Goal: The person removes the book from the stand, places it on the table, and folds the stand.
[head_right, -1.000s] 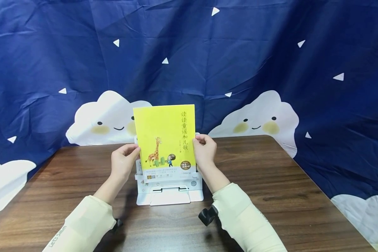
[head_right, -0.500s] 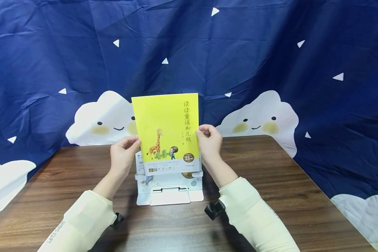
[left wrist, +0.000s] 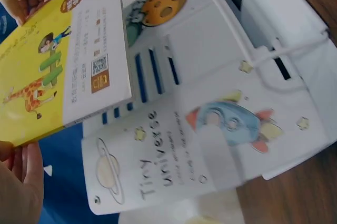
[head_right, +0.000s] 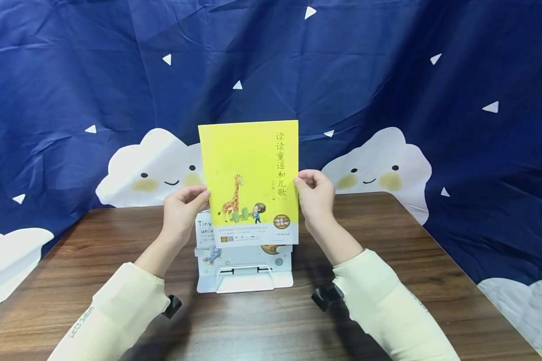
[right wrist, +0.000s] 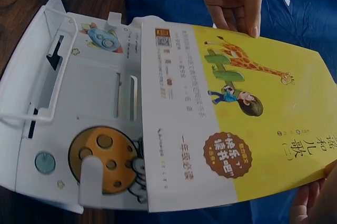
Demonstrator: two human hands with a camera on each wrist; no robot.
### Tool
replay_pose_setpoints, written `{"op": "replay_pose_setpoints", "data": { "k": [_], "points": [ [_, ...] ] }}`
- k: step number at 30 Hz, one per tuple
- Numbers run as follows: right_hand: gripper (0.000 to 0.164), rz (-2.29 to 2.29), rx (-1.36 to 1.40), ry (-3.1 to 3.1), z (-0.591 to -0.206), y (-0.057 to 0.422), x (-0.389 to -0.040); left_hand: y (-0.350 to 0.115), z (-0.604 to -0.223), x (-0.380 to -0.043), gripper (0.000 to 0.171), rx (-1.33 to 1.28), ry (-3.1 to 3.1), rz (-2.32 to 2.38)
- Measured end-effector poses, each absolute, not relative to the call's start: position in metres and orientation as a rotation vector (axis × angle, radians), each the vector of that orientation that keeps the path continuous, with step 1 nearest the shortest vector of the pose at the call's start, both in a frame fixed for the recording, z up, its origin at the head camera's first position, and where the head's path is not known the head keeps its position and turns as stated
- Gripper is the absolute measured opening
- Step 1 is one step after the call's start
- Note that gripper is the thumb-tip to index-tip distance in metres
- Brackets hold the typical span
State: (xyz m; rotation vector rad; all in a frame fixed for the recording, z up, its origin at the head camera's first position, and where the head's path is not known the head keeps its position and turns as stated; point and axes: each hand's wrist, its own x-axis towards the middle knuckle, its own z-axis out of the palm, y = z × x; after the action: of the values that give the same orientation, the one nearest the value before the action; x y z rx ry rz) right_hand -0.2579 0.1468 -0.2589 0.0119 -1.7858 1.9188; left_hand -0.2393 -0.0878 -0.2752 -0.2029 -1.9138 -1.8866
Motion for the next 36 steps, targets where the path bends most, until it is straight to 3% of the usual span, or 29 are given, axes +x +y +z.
{"op": "replay_pose_setpoints", "data": {
  "k": [6, 8, 12, 18, 29, 33, 36],
  "points": [
    [0.015, 2.077, 0.182, -1.674, -0.304, 0.201, -0.309, -0.079, -0.278, -0.241, 0.011, -0.355, -1.861, -2.018],
    [0.016, 2.026, 0.141, -1.733, -0.303, 0.209, -0.308, -0.075, -0.278, -0.24, 0.01, -0.361, -1.864, -2.042],
    [0.002, 2.001, 0.023, -1.854, -0.258, 0.194, -0.248, -0.063, -0.271, -0.231, 0.011, -0.295, -1.917, -2.09],
    [0.01, 2.015, -0.065, -1.895, -0.239, 0.199, -0.215, -0.046, -0.271, -0.229, 0.012, -0.267, -1.928, -2.209],
    [0.01, 2.109, -0.116, -1.87, -0.253, 0.231, -0.209, -0.018, -0.279, -0.227, 0.011, -0.242, -1.951, -2.325],
    [0.004, 2.134, -0.11, -1.874, -0.276, 0.261, -0.227, -0.008, -0.285, -0.227, 0.012, -0.215, -1.98, -2.334],
    [0.009, 2.101, -0.119, -1.933, -0.304, 0.291, -0.248, 0.001, -0.299, -0.232, 0.01, -0.234, -1.965, -2.33]
  ]
}}
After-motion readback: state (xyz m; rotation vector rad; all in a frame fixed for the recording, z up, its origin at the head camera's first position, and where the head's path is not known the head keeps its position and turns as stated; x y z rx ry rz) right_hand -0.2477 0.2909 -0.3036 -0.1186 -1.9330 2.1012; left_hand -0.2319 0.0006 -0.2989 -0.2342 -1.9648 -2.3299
